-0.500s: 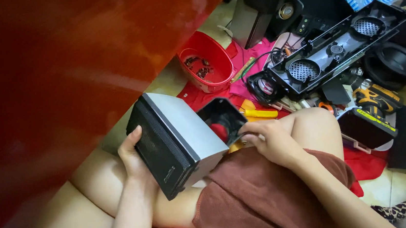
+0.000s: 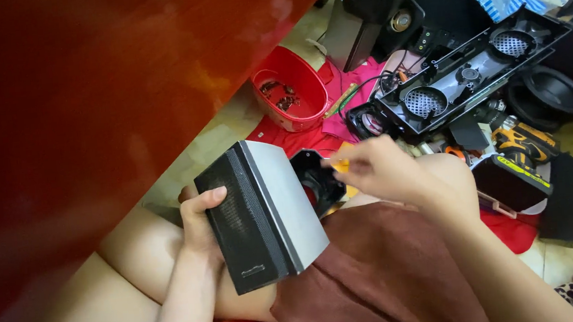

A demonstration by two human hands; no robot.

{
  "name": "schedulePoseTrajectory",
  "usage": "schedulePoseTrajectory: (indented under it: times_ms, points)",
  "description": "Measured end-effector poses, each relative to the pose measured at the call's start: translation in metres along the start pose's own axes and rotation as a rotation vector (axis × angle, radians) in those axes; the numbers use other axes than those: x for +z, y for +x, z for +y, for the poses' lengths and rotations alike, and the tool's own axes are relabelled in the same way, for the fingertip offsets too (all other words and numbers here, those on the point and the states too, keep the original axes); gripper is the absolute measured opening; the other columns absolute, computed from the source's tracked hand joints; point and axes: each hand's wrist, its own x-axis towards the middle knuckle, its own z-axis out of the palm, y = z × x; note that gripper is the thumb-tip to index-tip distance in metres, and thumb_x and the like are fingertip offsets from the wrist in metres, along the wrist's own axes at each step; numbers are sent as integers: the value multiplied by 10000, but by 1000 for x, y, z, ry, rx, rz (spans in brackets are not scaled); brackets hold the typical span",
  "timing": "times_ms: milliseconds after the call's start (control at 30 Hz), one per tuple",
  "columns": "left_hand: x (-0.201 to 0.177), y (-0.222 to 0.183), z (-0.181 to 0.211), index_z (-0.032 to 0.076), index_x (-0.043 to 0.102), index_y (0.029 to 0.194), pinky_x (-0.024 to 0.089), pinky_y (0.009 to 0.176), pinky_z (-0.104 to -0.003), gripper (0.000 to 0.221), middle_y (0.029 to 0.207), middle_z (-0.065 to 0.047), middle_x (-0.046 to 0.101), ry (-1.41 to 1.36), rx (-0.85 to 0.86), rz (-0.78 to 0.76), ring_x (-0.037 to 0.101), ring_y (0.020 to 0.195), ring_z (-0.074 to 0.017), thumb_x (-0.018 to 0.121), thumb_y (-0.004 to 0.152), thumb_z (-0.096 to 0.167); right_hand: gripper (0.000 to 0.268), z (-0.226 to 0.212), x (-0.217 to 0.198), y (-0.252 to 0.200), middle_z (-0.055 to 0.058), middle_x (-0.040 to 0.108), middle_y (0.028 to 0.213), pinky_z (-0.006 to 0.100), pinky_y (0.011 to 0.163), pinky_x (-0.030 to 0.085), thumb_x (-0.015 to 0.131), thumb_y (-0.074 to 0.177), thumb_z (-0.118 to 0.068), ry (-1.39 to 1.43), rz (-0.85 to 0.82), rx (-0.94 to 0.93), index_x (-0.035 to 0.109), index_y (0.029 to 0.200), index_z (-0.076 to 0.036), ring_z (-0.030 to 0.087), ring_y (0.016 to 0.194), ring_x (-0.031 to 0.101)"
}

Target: Disassembling a small plastic box with a screwdriver and applying a substance to the interior components using a small brush.

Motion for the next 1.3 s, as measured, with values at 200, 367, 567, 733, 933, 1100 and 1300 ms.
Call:
schedulePoseTrajectory:
  times_ms: [200,367,567,733,933,1100,1300]
  points:
    - [-21,17,-3,51,612,834,438,562,-271,290,667,-118,595,86,-128,-72,568,592,-225,637,549,102,562,-78,-14,15,39,678,721,317,698,534,641,645,-496,240,-73,240,549,1158,-284,185,719,681]
    - [-20,18,-3,40,606,865,443,585,-295,317,702,-114,599,109,-126,-64,566,615,-224,645,559,111,843,-116,-14,23,103,641,925,312,790,506,577,562,-627,248,-308,417,408,1301,-259,222,916,619]
    - [-27,28,-8,30,601,924,471,673,-333,358,802,-156,630,115,-173,-77,600,710,-253,642,582,131,800,-122,-10,30,139,577,936,242,623,536,658,498,-584,342,-337,526,547,1188,-193,192,759,622]
    - [-23,21,0,12,618,955,492,689,-332,366,833,-137,640,163,-147,-3,622,748,-243,670,646,200,698,-102,-9,31,159,561,748,275,542,539,727,509,-407,536,-257,495,574,1131,-129,212,557,616]
    - [34,-18,-3,-17,570,1048,498,671,-397,518,882,-180,612,429,-197,-66,607,780,-289,702,551,45,593,-66,-17,29,190,579,735,416,550,546,698,596,-260,967,-72,427,538,1137,-76,279,564,630]
    - [93,-31,6,12,611,1060,499,785,-354,776,925,-124,603,944,70,-162,573,941,-237,814,344,233,459,-77,-48,18,118,549,803,412,693,521,603,656,-213,1209,-45,526,588,1100,-98,228,717,602]
    - [127,-6,10,72,418,1215,415,911,-431,1078,1094,-105,516,1683,495,-143,504,1074,-313,829,272,394,658,-36,-77,19,253,549,1002,532,786,462,608,637,-417,1157,67,618,532,1154,-17,378,918,589]
